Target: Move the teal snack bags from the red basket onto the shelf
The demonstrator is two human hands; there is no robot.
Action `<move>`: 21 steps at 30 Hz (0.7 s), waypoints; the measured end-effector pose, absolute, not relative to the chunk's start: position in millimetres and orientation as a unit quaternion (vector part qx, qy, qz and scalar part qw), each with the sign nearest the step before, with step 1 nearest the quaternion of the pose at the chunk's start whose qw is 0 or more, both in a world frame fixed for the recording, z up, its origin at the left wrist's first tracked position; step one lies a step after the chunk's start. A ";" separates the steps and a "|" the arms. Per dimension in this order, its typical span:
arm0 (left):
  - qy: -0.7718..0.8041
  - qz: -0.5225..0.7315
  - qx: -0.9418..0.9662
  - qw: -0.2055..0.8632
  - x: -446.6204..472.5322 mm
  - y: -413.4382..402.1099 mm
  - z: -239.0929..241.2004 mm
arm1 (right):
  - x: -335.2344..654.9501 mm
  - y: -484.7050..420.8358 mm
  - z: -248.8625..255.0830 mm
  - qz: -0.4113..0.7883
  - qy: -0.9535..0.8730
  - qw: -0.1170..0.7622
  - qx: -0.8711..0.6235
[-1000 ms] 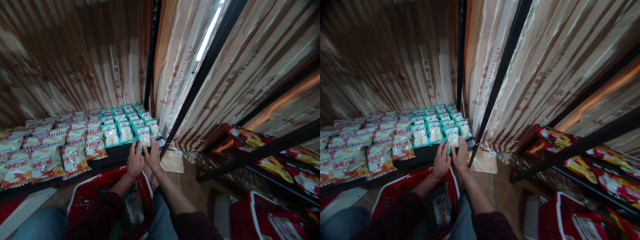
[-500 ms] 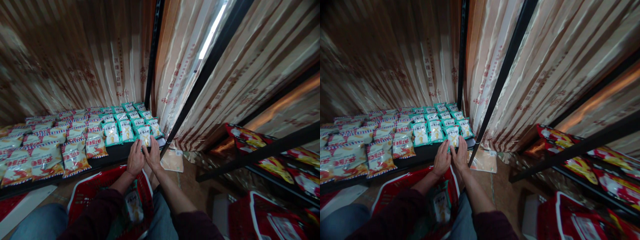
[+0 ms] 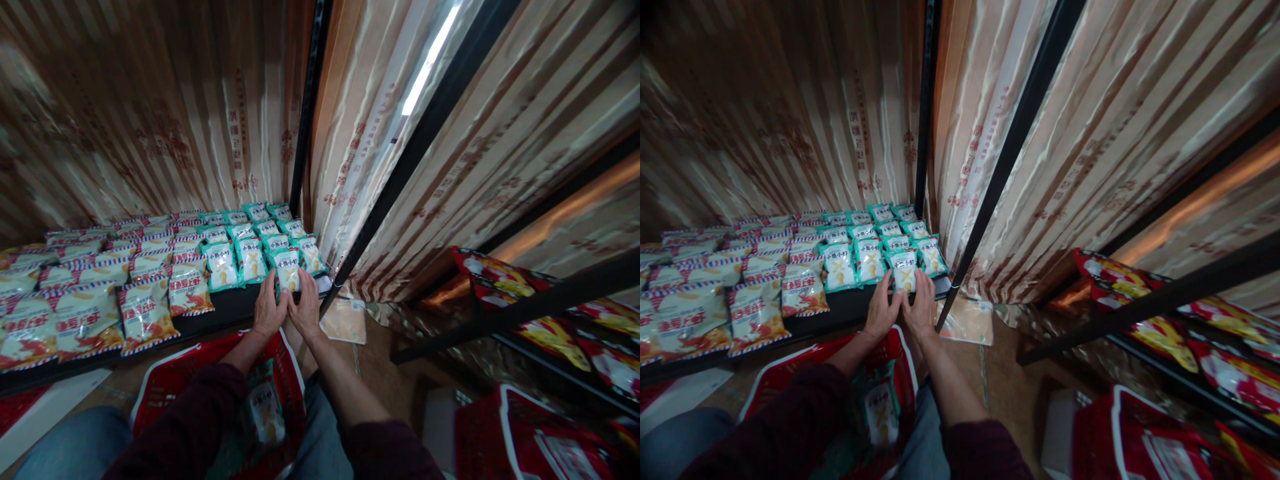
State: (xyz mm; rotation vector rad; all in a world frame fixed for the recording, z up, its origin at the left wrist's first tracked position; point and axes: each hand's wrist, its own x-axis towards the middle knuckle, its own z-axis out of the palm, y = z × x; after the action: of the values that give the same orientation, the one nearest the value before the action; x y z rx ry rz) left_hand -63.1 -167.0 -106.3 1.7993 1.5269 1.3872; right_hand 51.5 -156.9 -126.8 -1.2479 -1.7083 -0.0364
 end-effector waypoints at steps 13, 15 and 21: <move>0.561 0.494 0.637 0.191 -61.7 -160.8 -107.9 | 54.8 -154.4 -127.7 -0.029 -0.713 0.445 -0.542; 0.564 0.493 0.637 0.184 -61.3 -159.1 -108.8 | 55.7 -155.1 -126.1 -0.030 -0.709 0.439 -0.551; 0.571 0.505 0.626 0.164 -62.5 -156.1 -109.9 | 53.7 -150.1 -127.2 -0.016 -0.719 0.435 -0.541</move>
State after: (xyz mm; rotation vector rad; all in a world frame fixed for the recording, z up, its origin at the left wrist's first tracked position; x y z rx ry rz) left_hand -62.5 -156.1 -109.9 1.7848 1.6289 1.4400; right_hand 53.7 -150.1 -127.2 -1.3470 -1.7904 -0.0399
